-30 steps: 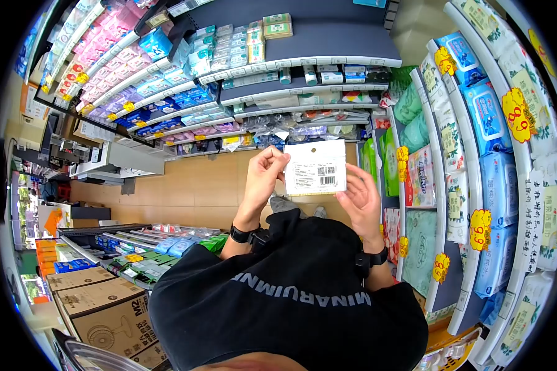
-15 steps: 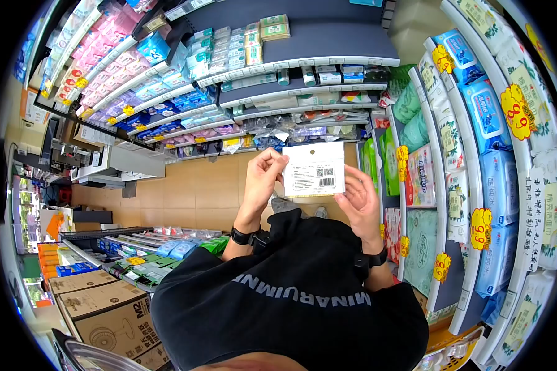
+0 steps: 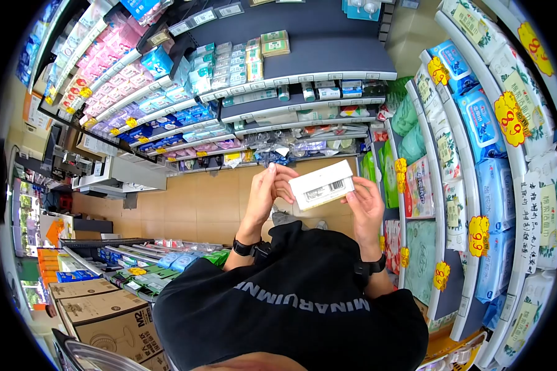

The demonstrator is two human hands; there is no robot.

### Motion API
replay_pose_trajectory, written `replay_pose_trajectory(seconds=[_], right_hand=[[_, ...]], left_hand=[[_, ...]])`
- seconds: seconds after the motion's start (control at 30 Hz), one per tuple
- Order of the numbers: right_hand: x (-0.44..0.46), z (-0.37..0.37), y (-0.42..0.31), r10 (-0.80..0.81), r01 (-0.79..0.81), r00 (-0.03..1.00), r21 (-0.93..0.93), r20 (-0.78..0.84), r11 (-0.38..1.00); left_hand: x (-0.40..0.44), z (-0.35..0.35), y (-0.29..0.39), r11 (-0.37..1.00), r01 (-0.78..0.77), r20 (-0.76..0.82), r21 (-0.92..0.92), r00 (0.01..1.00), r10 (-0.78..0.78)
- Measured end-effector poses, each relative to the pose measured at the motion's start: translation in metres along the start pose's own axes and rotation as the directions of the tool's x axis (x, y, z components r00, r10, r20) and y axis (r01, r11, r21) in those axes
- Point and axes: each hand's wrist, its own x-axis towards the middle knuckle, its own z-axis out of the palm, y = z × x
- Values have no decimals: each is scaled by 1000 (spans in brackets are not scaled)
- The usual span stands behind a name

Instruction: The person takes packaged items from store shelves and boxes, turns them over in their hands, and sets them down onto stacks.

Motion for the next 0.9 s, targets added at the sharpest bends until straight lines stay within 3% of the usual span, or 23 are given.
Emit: replay_pose_trajectory(seconds=[0.07,0.1,0.17,0.2,0.27,0.43,0.57,0.6,0.7,0.73,0.8,0.87,0.9], right_hand=[[2,-3,1,51,-45,998,115,-43,992],[2,-5,2,48,-43,998,116,-42,992],[4,-8,3,96,-99,995,128,30,987],[4,-8,3,96,-99,995,128,30,987],[4,-7,3,164,-173,977,56,138,983],[4,-2,-2,291,-287,932,-49,216,957],[5,-4,1,290,-284,926,-62,242,957],[5,-4,2,302,-291,929,-84,213,953],[5,-8,4,303,-288,941,-113,151,951],[5,-11,4,292,-278,949,-124,121,953],[6,-18,-1,306,-305,940,-36,149,952],[7,-20,-9,261,-313,935,215,240,925],[8,-21,-12,258,-314,931,206,259,927]], left_hand=[[1,0,0,1000,25,55,-3,998,-25],[0,1,2,994,51,125,101,990,-64],[1,2,-4,952,63,200,299,972,-127],[0,7,-8,961,111,197,252,967,-163],[1,8,-8,913,132,265,385,932,-246],[-1,17,-9,894,111,297,434,919,-258],[2,16,-5,851,108,269,514,922,-279],[3,16,-7,850,108,271,516,921,-282],[5,12,-12,975,46,164,217,983,-83],[7,10,-13,975,48,164,218,983,-85],[11,7,-16,988,-83,11,133,997,82],[12,9,-12,991,-91,-30,98,995,95],[12,9,-12,992,-93,-61,87,993,99]])
